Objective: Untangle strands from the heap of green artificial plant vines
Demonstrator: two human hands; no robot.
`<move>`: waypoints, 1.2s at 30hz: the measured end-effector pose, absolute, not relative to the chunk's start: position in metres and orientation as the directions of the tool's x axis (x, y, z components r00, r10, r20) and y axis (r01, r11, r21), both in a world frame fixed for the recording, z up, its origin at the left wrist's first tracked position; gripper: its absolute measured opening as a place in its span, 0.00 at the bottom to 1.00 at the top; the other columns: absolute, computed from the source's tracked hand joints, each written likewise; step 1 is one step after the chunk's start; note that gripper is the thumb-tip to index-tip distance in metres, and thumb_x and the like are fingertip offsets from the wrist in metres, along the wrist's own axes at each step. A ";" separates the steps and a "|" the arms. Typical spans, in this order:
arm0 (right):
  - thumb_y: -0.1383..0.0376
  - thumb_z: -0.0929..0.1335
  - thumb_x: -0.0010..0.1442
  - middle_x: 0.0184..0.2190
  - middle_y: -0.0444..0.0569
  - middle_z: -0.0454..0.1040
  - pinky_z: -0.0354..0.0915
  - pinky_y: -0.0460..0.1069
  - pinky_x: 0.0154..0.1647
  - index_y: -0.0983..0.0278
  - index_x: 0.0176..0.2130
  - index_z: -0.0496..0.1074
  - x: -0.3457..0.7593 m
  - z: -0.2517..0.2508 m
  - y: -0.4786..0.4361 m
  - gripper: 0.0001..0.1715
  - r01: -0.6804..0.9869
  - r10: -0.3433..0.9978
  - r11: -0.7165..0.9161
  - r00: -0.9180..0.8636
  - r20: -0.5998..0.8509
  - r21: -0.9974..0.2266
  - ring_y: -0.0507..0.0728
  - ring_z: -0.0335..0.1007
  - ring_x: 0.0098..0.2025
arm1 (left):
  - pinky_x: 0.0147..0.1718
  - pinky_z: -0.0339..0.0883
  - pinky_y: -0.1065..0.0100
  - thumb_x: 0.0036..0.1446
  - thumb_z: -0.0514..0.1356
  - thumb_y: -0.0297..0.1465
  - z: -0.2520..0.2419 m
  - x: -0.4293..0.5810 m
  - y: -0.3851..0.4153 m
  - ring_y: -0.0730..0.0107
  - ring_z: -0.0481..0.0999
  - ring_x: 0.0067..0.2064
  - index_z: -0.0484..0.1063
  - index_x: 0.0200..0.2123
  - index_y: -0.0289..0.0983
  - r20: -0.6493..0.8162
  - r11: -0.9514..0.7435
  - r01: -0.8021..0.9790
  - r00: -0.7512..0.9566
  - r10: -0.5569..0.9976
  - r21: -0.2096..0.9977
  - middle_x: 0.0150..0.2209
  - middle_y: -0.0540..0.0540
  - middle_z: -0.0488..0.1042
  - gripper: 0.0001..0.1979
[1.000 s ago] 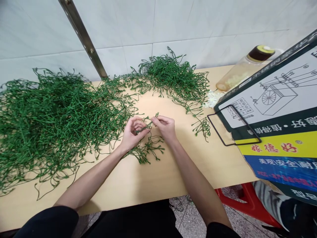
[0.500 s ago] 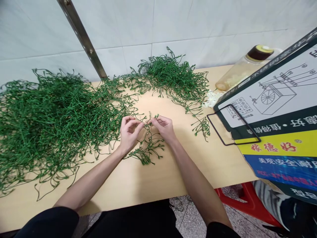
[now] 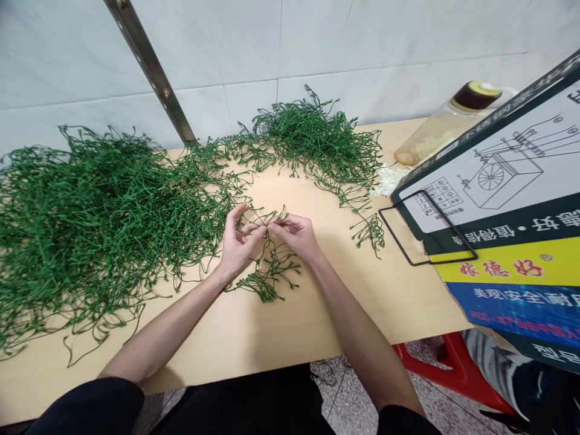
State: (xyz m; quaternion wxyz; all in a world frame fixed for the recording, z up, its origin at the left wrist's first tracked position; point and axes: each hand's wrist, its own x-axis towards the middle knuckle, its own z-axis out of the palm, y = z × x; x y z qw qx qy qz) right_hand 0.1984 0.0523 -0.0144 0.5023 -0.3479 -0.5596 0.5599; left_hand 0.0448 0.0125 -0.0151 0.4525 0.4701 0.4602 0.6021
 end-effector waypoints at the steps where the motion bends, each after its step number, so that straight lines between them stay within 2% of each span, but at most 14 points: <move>1: 0.51 0.77 0.47 0.33 0.48 0.83 0.75 0.56 0.46 0.60 0.32 0.80 0.198 -0.014 0.052 0.17 -0.171 0.952 0.129 -0.254 0.170 -0.977 0.59 0.80 0.38 | 0.36 0.76 0.71 0.50 0.70 0.39 -0.015 0.045 0.013 0.73 0.78 0.40 0.60 0.57 0.46 0.117 -0.141 -0.155 -0.155 0.981 0.978 0.55 0.42 0.67 0.33; 3: 0.52 0.77 0.47 0.34 0.48 0.83 0.75 0.55 0.45 0.60 0.32 0.80 0.198 -0.014 0.051 0.16 -0.169 0.954 0.119 -0.254 0.160 -0.978 0.59 0.80 0.38 | 0.35 0.74 0.72 0.50 0.70 0.39 -0.014 0.045 0.014 0.76 0.77 0.35 0.60 0.54 0.43 0.079 -0.110 -0.205 -0.154 0.985 0.973 0.45 0.46 0.72 0.31; 6: 0.54 0.78 0.47 0.33 0.48 0.82 0.75 0.54 0.44 0.61 0.30 0.80 0.197 -0.014 0.051 0.14 -0.175 0.964 0.096 -0.231 0.135 -0.980 0.57 0.79 0.36 | 0.34 0.74 0.72 0.54 0.67 0.39 -0.012 0.043 0.014 0.74 0.77 0.33 0.61 0.50 0.40 0.068 -0.085 -0.246 -0.079 0.995 0.965 0.34 0.50 0.73 0.25; 10: 0.53 0.78 0.44 0.31 0.47 0.81 0.74 0.53 0.43 0.61 0.29 0.79 0.195 -0.015 0.053 0.16 -0.162 0.986 0.082 -0.127 0.104 -0.983 0.56 0.78 0.34 | 0.38 0.75 0.66 0.56 0.64 0.35 -0.012 0.040 0.013 0.70 0.78 0.39 0.62 0.51 0.40 0.097 -0.073 -0.332 0.056 0.994 0.940 0.38 0.48 0.75 0.22; 15: 0.51 0.79 0.41 0.29 0.46 0.80 0.73 0.50 0.37 0.63 0.30 0.77 0.195 -0.014 0.055 0.21 -0.138 0.997 0.035 -0.069 0.045 -0.990 0.54 0.75 0.31 | 0.43 0.74 0.66 0.51 0.66 0.28 -0.014 0.041 0.014 0.69 0.77 0.44 0.62 0.54 0.41 0.206 -0.166 -0.289 0.112 0.972 0.943 0.43 0.45 0.76 0.27; 17: 0.53 0.80 0.41 0.26 0.44 0.78 0.72 0.48 0.32 0.63 0.34 0.77 0.196 -0.013 0.054 0.24 -0.140 0.997 -0.012 -0.079 -0.001 -0.990 0.51 0.72 0.26 | 0.42 0.73 0.69 0.51 0.67 0.27 -0.014 0.042 0.013 0.71 0.77 0.43 0.62 0.53 0.40 0.209 -0.187 -0.229 0.074 0.975 0.955 0.42 0.45 0.76 0.28; 21: 0.54 0.80 0.40 0.19 0.38 0.74 0.66 0.45 0.21 0.64 0.36 0.74 0.197 -0.010 0.053 0.27 -0.141 0.990 -0.068 -0.135 -0.049 -0.988 0.47 0.65 0.18 | 0.35 0.71 0.72 0.54 0.68 0.33 -0.011 0.043 0.013 0.74 0.77 0.36 0.65 0.48 0.39 0.188 -0.185 -0.181 -0.003 0.982 0.966 0.36 0.48 0.76 0.21; 25: 0.50 0.78 0.43 0.22 0.42 0.77 0.61 0.45 0.14 0.63 0.36 0.73 0.196 -0.009 0.053 0.26 -0.159 0.990 -0.069 -0.136 -0.047 -0.985 0.47 0.62 0.13 | 0.30 0.69 0.74 0.54 0.68 0.35 -0.009 0.044 0.013 0.77 0.76 0.30 0.65 0.45 0.39 0.174 -0.186 -0.191 -0.077 0.982 0.964 0.31 0.52 0.75 0.18; 30: 0.49 0.75 0.49 0.33 0.49 0.80 0.64 0.47 0.18 0.63 0.40 0.74 0.193 -0.012 0.051 0.25 -0.117 0.997 0.071 0.030 0.068 -0.991 0.48 0.65 0.17 | 0.28 0.66 0.76 0.53 0.68 0.35 -0.009 0.045 0.013 0.78 0.75 0.30 0.65 0.45 0.39 0.175 -0.192 -0.139 -0.128 0.976 0.971 0.30 0.52 0.72 0.19; 33: 0.51 0.74 0.52 0.34 0.49 0.79 0.65 0.48 0.23 0.62 0.40 0.75 0.193 -0.015 0.049 0.21 0.012 0.978 0.195 0.068 0.195 -0.981 0.51 0.68 0.23 | 0.25 0.62 0.78 0.54 0.67 0.35 -0.009 0.045 0.013 0.78 0.72 0.32 0.66 0.45 0.39 0.195 -0.210 -0.076 -0.167 0.966 0.975 0.31 0.52 0.70 0.18; 36: 0.54 0.72 0.56 0.34 0.49 0.79 0.67 0.52 0.33 0.60 0.36 0.77 0.195 -0.014 0.047 0.14 0.184 0.937 0.344 -0.005 0.349 -0.921 0.55 0.71 0.31 | 0.22 0.58 0.79 0.54 0.67 0.36 -0.010 0.045 0.013 0.78 0.71 0.32 0.66 0.44 0.39 0.206 -0.217 -0.049 -0.171 0.964 0.975 0.30 0.52 0.70 0.18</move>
